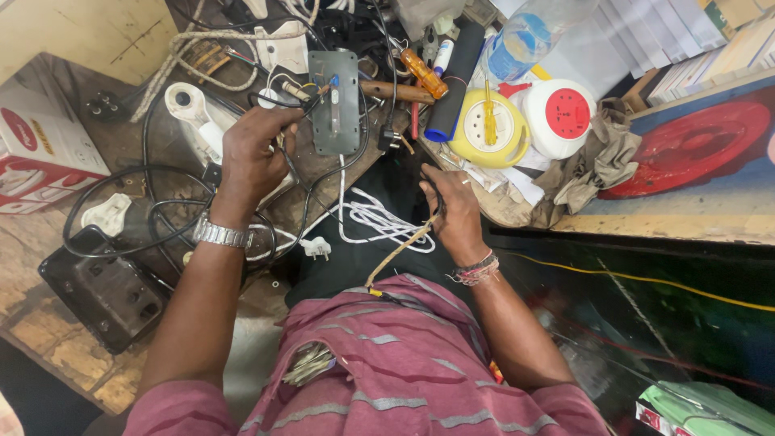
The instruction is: The person works on a small grey electrical component on a cluttered workbench, using a screwdriver to adjust terminals and connecting wires. They then use a multimeter probe to test the component and handle several wires and plugs.
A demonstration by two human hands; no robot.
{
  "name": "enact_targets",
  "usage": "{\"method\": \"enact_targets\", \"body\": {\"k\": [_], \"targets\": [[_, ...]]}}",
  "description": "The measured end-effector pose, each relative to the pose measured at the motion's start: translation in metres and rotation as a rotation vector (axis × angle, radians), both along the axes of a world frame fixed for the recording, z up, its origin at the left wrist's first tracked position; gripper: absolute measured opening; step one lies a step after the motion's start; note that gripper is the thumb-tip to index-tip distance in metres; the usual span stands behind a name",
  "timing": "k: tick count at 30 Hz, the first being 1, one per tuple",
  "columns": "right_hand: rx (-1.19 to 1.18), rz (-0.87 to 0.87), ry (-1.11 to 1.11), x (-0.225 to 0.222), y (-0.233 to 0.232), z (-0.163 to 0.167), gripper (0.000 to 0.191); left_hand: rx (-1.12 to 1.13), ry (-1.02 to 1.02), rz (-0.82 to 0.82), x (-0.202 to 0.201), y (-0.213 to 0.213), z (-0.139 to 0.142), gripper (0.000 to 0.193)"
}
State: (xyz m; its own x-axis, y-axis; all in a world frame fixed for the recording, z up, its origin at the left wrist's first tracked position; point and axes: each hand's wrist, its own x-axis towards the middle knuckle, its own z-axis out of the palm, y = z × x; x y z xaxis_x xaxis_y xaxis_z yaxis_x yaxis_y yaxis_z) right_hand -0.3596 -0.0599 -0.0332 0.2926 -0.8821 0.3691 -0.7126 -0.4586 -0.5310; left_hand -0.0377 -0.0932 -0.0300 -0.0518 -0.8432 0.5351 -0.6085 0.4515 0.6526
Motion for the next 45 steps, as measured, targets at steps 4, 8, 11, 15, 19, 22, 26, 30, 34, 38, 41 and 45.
{"method": "enact_targets", "body": {"k": [4, 8, 11, 15, 19, 22, 26, 30, 34, 38, 41, 45], "targets": [[0.009, -0.007, 0.009, -0.0004, 0.0015, 0.0012, 0.029, -0.005, 0.015, -0.003, -0.0011, 0.0006, -0.0006, 0.019], [-0.009, 0.002, 0.008, -0.0007, 0.0035, 0.0005, 0.030, -0.005, 0.015, 0.003, -0.0012, -0.0009, -0.0014, 0.018], [0.001, 0.013, 0.022, -0.0007, 0.0037, -0.0021, 0.030, -0.015, 0.020, -0.008, -0.0010, -0.0016, -0.0019, 0.020], [-0.015, 0.040, 0.041, -0.0007, 0.0056, -0.0048, 0.032, -0.021, 0.030, -0.006, -0.0023, -0.0010, -0.0021, 0.022], [-0.032, -0.001, 0.038, -0.0001, 0.0077, -0.0046, 0.031, -0.008, 0.022, -0.005, -0.0017, 0.0000, -0.0020, 0.025], [-0.025, 0.005, 0.037, 0.0013, 0.0077, -0.0044, 0.032, -0.010, 0.012, -0.006, -0.0014, -0.0005, -0.0027, 0.023], [-0.024, 0.023, 0.026, 0.0023, 0.0070, -0.0054, 0.035, -0.011, 0.001, -0.014, -0.0006, -0.0016, -0.0038, 0.022], [-0.037, 0.036, 0.038, 0.0027, 0.0089, -0.0065, 0.035, -0.011, -0.009, -0.018, 0.0002, -0.0009, -0.0029, 0.021], [-0.023, 0.019, 0.032, 0.0029, 0.0090, -0.0057, 0.035, -0.016, -0.007, -0.021, -0.0003, 0.0004, 0.0001, 0.021], [-0.022, 0.019, 0.032, 0.0032, 0.0080, -0.0049, 0.035, -0.028, 0.051, -0.062, 0.0009, 0.0019, 0.0031, 0.021], [-0.023, 0.017, 0.025, 0.0033, 0.0081, -0.0049, 0.034, -0.041, 0.049, -0.060, 0.0009, 0.0020, 0.0030, 0.022], [0.038, -0.003, -0.005, 0.0030, 0.0077, -0.0054, 0.033, -0.059, 0.044, -0.034, -0.0008, 0.0017, 0.0001, 0.022]]}}
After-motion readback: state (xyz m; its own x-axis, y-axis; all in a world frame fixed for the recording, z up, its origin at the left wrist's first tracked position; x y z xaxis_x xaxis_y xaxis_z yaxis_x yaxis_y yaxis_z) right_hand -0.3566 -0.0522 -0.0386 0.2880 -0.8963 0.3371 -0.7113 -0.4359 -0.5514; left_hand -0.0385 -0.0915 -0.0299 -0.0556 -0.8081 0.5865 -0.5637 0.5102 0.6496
